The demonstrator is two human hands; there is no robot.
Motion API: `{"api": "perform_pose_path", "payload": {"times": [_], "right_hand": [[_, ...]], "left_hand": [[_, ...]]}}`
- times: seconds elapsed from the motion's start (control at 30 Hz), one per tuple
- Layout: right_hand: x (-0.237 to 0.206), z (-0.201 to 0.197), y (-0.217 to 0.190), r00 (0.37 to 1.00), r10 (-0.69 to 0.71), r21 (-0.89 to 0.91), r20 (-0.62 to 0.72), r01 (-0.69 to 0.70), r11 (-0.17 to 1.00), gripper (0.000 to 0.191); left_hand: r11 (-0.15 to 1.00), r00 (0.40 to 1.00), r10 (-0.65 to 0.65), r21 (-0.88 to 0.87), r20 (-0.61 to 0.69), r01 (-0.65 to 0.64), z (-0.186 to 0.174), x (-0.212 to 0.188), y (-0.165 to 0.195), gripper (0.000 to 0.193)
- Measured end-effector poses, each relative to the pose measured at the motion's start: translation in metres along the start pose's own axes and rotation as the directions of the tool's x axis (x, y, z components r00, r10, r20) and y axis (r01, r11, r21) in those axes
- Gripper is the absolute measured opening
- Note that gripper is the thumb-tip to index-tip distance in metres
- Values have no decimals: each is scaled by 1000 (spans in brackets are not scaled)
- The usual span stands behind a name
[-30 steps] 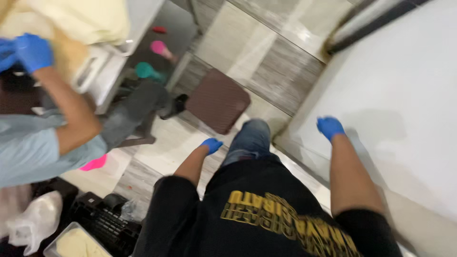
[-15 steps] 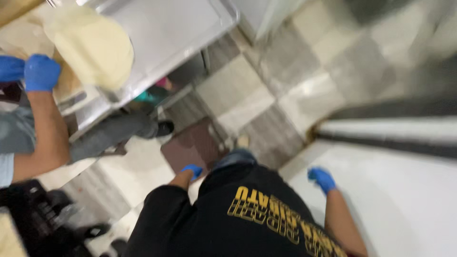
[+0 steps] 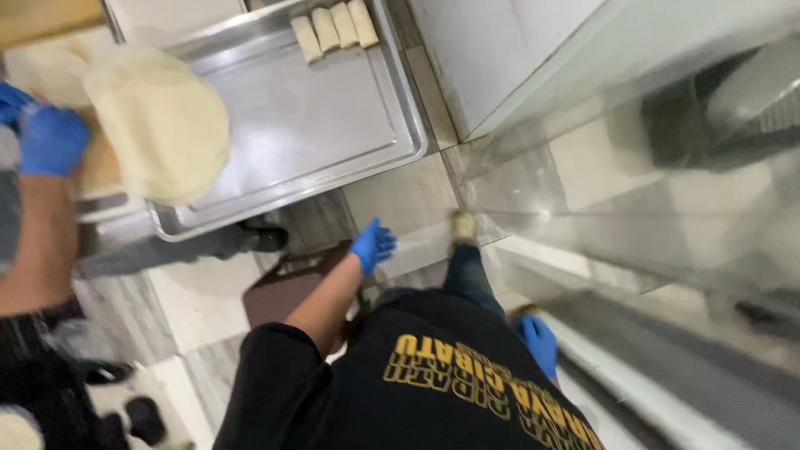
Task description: The person carries metal trays to a stainless steel worktable, then repeatedly makes spring rolls: they lay a round wrapper on a cutting board, spoon shredded vegetable filling onto it with a blue plastic spoon, fold the wrapper over the filling, roll it up by hand, and place the finished roll on a tray with other rolled spring rolls. They briefly stack empty trays mid-episode.
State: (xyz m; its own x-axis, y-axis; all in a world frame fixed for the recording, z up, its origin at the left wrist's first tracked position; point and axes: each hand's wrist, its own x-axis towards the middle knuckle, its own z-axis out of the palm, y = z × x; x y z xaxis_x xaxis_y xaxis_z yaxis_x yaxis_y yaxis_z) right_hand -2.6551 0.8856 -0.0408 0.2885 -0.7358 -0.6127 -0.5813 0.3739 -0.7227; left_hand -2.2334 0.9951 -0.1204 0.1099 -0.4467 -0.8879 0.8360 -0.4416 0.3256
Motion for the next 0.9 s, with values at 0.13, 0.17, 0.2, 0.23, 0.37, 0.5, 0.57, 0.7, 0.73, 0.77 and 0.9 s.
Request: {"api": "perform_pose_path", "payload": {"times": [0.13, 0.17, 0.2, 0.23, 0.37, 0.5, 0.57, 0.7, 0.73, 0.77, 0.9], "right_hand": [[168, 7, -117, 902, -412, -316, 127, 430, 846, 27], [208, 21, -151, 871, -449, -240, 198, 488, 839, 27], [246, 38, -186, 804, -525, -359, 278, 594, 719, 27], [276, 58, -222, 768, -506, -383, 394, 637, 669, 25], [361, 134, -336, 793, -246, -579, 558, 584, 569, 42], [415, 181, -397, 940, 224, -653, 256, -2, 757, 57], [444, 191, -416, 883, -109, -740, 457, 446, 504, 57], [499, 231, -464, 752, -165, -731, 638, 659, 177, 54], [508, 235, -470, 758, -91, -739, 646, 651, 174, 53], [519, 236, -475, 760, -32, -744, 649, 643, 184, 53], [543, 235, -511, 773, 74, -769, 630, 608, 198, 50]], "left_hand": [[906, 977, 115, -384, -178, -176, 15, 12, 30, 84], [853, 965, 129, -471, -227, -225, 21, 13, 34, 88], [835, 958, 152, -487, -243, -256, 24, 14, 37, 87], [811, 947, 183, -504, -266, -298, 27, 12, 41, 87], [726, 888, 314, -517, -336, -453, 47, 9, 47, 80], [700, 777, 424, -377, -465, -607, 55, 23, 45, 69], [663, 706, 461, -321, -537, -677, 54, 34, 48, 63], [606, 631, 372, -336, -681, -720, 59, 55, 62, 50], [585, 579, 382, -296, -720, -755, 62, 57, 64, 47], [561, 516, 403, -242, -756, -792, 68, 56, 68, 47], [535, 466, 295, -260, -834, -804, 84, 69, 70, 50]]}}
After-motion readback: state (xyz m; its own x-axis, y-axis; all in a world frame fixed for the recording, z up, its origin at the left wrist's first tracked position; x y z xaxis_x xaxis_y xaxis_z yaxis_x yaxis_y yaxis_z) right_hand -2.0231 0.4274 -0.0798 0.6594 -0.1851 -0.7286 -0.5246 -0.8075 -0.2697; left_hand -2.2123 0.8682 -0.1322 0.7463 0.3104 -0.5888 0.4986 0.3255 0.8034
